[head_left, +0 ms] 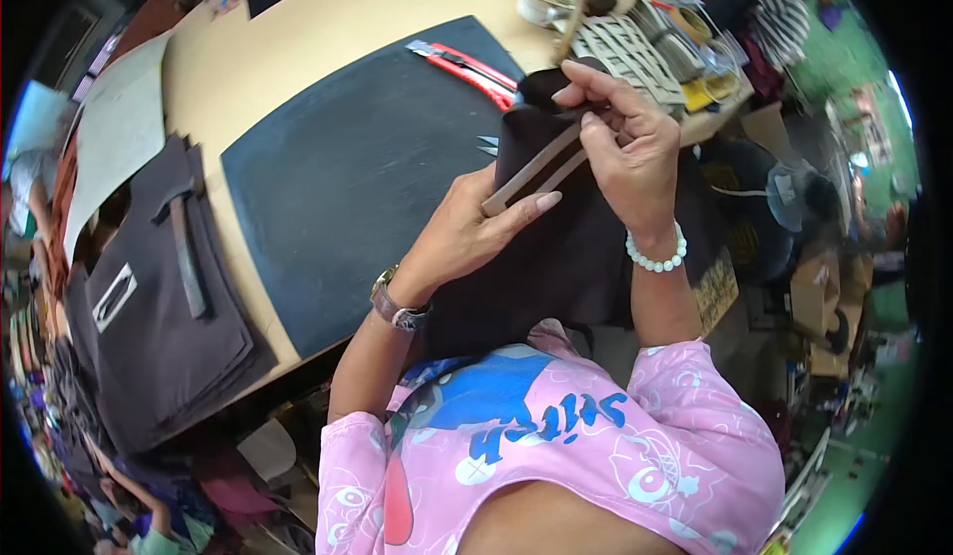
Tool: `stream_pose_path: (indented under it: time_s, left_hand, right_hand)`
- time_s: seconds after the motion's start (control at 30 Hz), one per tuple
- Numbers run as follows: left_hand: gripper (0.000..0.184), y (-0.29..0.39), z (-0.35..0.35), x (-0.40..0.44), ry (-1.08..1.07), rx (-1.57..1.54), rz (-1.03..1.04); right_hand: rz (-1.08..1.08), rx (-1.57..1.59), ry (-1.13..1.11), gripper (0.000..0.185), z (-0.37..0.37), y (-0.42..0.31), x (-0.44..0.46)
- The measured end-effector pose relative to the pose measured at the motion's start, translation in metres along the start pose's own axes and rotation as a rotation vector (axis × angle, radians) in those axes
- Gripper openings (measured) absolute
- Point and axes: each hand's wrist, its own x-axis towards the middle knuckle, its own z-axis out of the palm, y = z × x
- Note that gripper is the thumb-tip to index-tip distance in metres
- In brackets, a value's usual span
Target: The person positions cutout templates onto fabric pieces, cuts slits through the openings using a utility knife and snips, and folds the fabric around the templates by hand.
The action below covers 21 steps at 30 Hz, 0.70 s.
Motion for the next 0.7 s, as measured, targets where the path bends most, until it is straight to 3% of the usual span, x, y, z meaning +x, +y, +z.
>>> stream_pose_path:
  time_s: [0.1, 0.17, 0.23, 0.3, 0.4, 0.43, 0.57, 0.63, 0.7]
  left_hand:
    - [0.03, -0.009, -0.026, -0.013, 0.041, -0.209, -0.003]
    - [0.026, -0.012, -0.053, -0.023, -0.005, -0.227, -0.065]
    - [0.034, -0.014, -0.055, -0.026, -0.014, -0.821, -0.083]
    - [0.041, -0.007, -0.05, -0.021, -0.034, -0.955, -0.143]
    - [0.041, -0.011, -0.037, -0.022, -0.065, -0.728, -0.21]
    - [0.037, -0.004, -0.026, -0.021, 0.06, -0.581, -0.013]
    - [0.031, -0.021, -0.017, -0.019, -0.165, -0.816, -0.093]
    - [0.031, -0.026, -0.027, -0.025, -0.22, -0.683, -0.041]
    - [0.033, -0.028, -0.044, -0.038, -0.151, -0.281, -0.009]
  right_hand:
    - [-0.163, -0.208, -0.088, 0.029, 0.009, 0.008, 0.01]
    - [-0.117, -0.248, -0.278, 0.014, 0.011, 0.014, 0.011]
    - [-0.178, -0.221, -0.349, 0.011, 0.018, 0.012, 0.009]
    - [-0.248, -0.211, -0.363, 0.009, 0.025, 0.004, 0.007]
    - [-0.482, -0.311, -0.313, 0.007, 0.03, -0.005, 0.011]
    - [-0.5, -0.3, -0.355, 0.007, 0.027, -0.007, 0.013]
    - [-0.483, -0.191, -0.487, 0.01, 0.012, -0.01, 0.013]
    - [-0.479, -0.169, -0.487, 0.011, 0.004, -0.009, 0.009]
    - [-0.424, -0.216, -0.494, 0.01, 0.0, -0.012, 0.004]
